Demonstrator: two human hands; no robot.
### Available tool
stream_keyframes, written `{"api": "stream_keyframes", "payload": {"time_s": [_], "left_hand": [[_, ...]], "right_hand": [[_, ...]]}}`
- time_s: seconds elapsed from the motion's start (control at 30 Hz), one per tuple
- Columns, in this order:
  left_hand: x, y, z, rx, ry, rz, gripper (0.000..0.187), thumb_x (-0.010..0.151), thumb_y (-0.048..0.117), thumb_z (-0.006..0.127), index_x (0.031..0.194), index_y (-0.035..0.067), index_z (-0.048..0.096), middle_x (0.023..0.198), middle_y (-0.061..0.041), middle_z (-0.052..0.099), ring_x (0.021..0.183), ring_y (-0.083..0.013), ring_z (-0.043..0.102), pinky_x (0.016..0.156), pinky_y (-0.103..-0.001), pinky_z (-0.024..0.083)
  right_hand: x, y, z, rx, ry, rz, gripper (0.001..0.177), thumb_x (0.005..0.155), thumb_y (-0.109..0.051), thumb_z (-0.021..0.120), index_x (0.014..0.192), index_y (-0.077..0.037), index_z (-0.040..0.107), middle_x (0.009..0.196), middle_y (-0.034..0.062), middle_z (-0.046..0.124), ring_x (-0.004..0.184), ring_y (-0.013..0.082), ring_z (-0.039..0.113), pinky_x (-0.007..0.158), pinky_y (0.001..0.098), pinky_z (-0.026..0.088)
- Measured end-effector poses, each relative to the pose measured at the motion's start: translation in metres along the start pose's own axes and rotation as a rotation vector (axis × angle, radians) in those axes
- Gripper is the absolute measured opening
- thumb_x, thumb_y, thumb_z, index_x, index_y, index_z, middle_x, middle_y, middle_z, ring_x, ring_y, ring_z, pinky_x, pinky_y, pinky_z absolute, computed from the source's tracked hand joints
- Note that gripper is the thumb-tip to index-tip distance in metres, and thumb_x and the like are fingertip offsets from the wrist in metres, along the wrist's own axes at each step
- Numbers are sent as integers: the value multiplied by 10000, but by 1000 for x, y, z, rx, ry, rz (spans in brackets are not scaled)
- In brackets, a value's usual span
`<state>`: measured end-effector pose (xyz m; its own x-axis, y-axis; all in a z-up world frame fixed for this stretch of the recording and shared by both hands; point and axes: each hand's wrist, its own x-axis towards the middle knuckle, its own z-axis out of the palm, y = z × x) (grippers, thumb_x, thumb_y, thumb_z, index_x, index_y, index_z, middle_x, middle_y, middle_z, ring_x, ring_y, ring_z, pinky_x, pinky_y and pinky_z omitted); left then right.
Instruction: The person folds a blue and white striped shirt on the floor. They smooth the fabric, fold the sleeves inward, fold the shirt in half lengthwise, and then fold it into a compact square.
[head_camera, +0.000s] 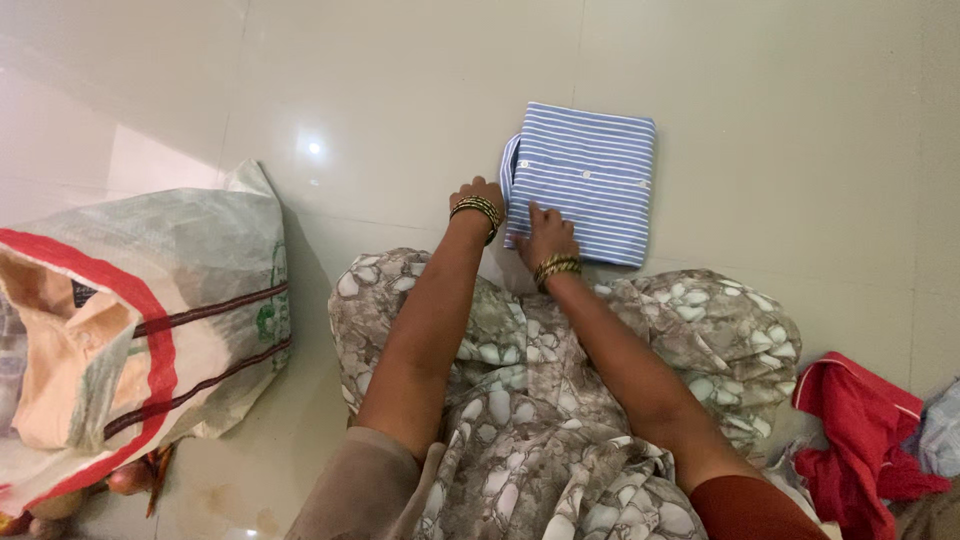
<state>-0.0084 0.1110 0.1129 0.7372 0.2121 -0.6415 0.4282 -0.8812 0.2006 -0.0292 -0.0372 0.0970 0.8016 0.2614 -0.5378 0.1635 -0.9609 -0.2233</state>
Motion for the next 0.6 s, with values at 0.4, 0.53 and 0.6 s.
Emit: {"api": "stream_keyframes", "payload": {"time_s": [0.4, 0.53, 0.6], "left_hand": [[33, 28, 56, 414, 120, 316, 458, 1044, 247, 445, 1499, 198, 467, 1653, -65, 258, 1549, -277, 155, 1214, -556, 229], [21, 45, 68, 423, 52, 319, 417, 1040, 245, 512, 1433, 132, 593, 1575, -125, 468, 1430, -299, 457, 1123, -503, 425], [10, 57, 75, 364, -35, 345, 416, 1038, 290, 534, 1402, 113, 632, 1520, -132, 548, 1356, -308, 570, 1090, -490, 487]], "right_hand": [[-8, 46, 36, -215, -28, -147, 665, 898, -448, 685, 1489, -277, 434, 1667, 66, 210, 1531, 332, 173, 1149, 647, 302], [17, 83, 18, -250, 37, -72, 463, 873, -314, 710, 1320, -282, 597, 1651, 20, 281, 1517, 301, 224, 1153, 639, 305], [29, 105, 9, -237, 69, -2, 380, 860, -247, 723, 1236, -285, 678, 1643, -3, 316, 1510, 286, 249, 1155, 635, 306]]}}
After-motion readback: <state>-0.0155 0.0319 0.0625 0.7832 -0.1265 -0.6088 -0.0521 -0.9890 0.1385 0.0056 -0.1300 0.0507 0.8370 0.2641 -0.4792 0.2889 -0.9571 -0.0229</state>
